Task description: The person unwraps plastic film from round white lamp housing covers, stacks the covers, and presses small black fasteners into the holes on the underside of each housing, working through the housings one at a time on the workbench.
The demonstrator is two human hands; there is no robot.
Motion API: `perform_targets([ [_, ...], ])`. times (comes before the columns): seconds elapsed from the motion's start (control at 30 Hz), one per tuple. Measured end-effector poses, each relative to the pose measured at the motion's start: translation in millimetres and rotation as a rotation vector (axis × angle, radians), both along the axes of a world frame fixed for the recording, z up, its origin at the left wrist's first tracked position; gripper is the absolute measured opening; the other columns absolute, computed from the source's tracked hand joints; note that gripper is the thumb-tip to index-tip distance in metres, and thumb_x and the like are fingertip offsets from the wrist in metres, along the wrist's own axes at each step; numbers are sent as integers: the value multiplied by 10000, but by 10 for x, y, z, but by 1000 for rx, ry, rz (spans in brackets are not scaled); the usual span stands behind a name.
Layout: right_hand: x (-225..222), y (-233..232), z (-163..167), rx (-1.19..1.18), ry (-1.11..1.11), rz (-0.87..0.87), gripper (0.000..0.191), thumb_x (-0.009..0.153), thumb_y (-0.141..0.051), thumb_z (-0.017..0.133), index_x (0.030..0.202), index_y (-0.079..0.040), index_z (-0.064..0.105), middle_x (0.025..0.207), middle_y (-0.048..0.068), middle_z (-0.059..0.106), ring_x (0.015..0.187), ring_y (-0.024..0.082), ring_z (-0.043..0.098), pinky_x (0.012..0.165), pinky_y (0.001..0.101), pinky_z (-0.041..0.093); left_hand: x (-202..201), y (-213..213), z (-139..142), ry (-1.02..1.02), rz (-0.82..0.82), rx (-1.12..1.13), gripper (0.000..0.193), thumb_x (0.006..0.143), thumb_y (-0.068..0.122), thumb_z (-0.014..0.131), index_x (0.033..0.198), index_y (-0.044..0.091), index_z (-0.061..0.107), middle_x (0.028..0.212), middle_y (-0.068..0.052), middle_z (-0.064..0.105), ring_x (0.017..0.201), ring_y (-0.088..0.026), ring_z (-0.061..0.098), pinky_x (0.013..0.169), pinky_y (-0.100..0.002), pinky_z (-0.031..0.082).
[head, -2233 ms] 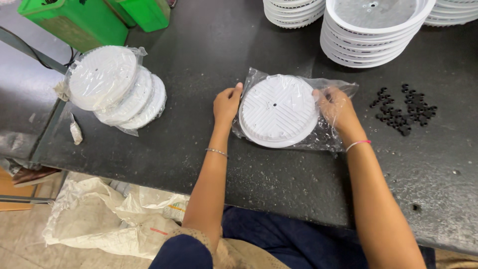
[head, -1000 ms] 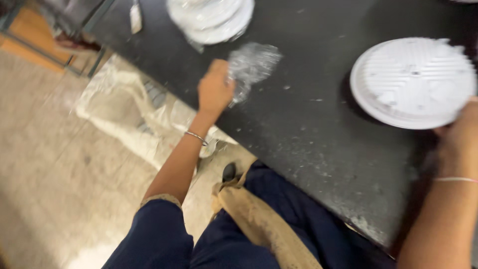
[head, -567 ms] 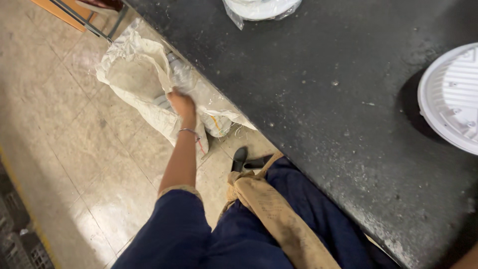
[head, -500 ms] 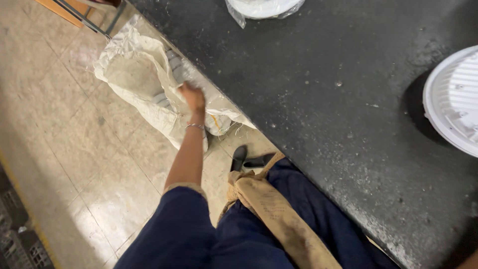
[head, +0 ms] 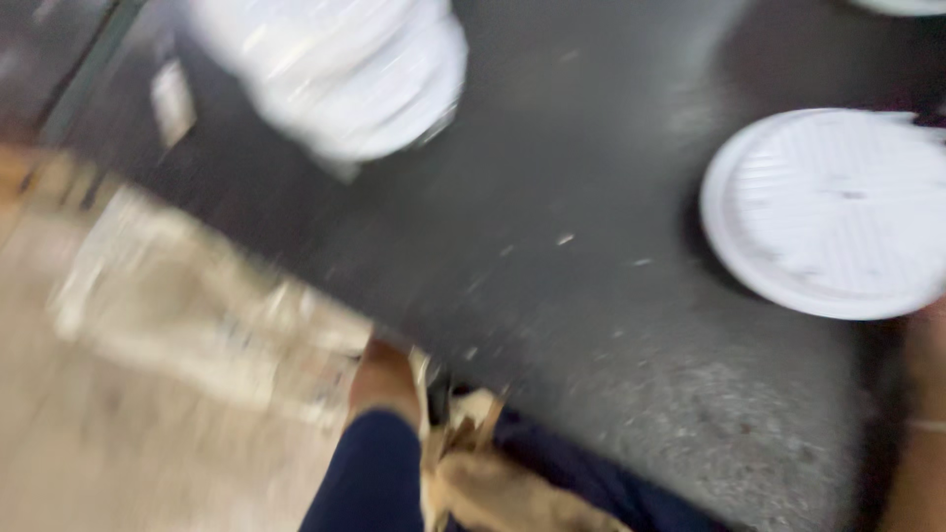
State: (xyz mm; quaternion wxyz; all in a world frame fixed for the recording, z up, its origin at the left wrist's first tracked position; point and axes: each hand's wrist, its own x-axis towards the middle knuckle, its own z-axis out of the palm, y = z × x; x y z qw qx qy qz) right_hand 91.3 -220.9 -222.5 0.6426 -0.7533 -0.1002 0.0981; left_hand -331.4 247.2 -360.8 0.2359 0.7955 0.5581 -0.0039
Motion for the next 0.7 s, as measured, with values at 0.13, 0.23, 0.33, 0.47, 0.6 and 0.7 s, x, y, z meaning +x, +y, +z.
perform_targets([
  [0.13,-3,59,183,-45,-55,-41,190,1208,-215,495,1110,-73,575,887,-12,516,728,92,447,605,298,347,183,8,-118,63,-66,-38,440,851,159,693,1244,-12,596,1220,-275,562,1097,-416,571,971,-452,461],
  [0.23,-78,185,330,-20,-27,-62,210,1149,-236,524,1027,-79,592,774,-48,530,643,47,449,549,237,359,201,57,-165,90,-77,-50,419,862,173,687,1236,-1,609,1205,-259,581,1083,-402,585,962,-446,469],
  [0.33,-143,257,474,48,66,-30,223,1140,-279,528,1034,-89,577,788,-39,540,638,52,454,548,236,368,124,112,-170,102,-68,-50,400,873,186,681,1227,11,621,1190,-243,599,1068,-388,598,953,-439,478],
  [0.47,-147,267,606,133,156,28,208,1123,-281,529,1046,-93,573,859,-27,578,702,58,520,602,235,447,7,121,-76,113,-64,-44,375,888,205,673,1216,26,638,1170,-221,624,1049,-368,616,941,-431,489],
  [0.6,-111,201,732,104,247,95,185,1074,-282,518,1025,-110,562,934,-23,629,837,65,621,755,251,554,-59,118,149,114,-58,-20,352,903,223,666,1204,41,655,1150,-200,649,1030,-349,634,928,-423,500],
  [0.7,-93,167,816,35,205,122,207,1075,-272,560,1047,-67,577,962,-4,622,889,85,620,829,284,563,-104,90,369,101,-45,4,336,914,236,660,1196,53,667,1135,-183,668,1016,-335,647,919,-417,508],
])
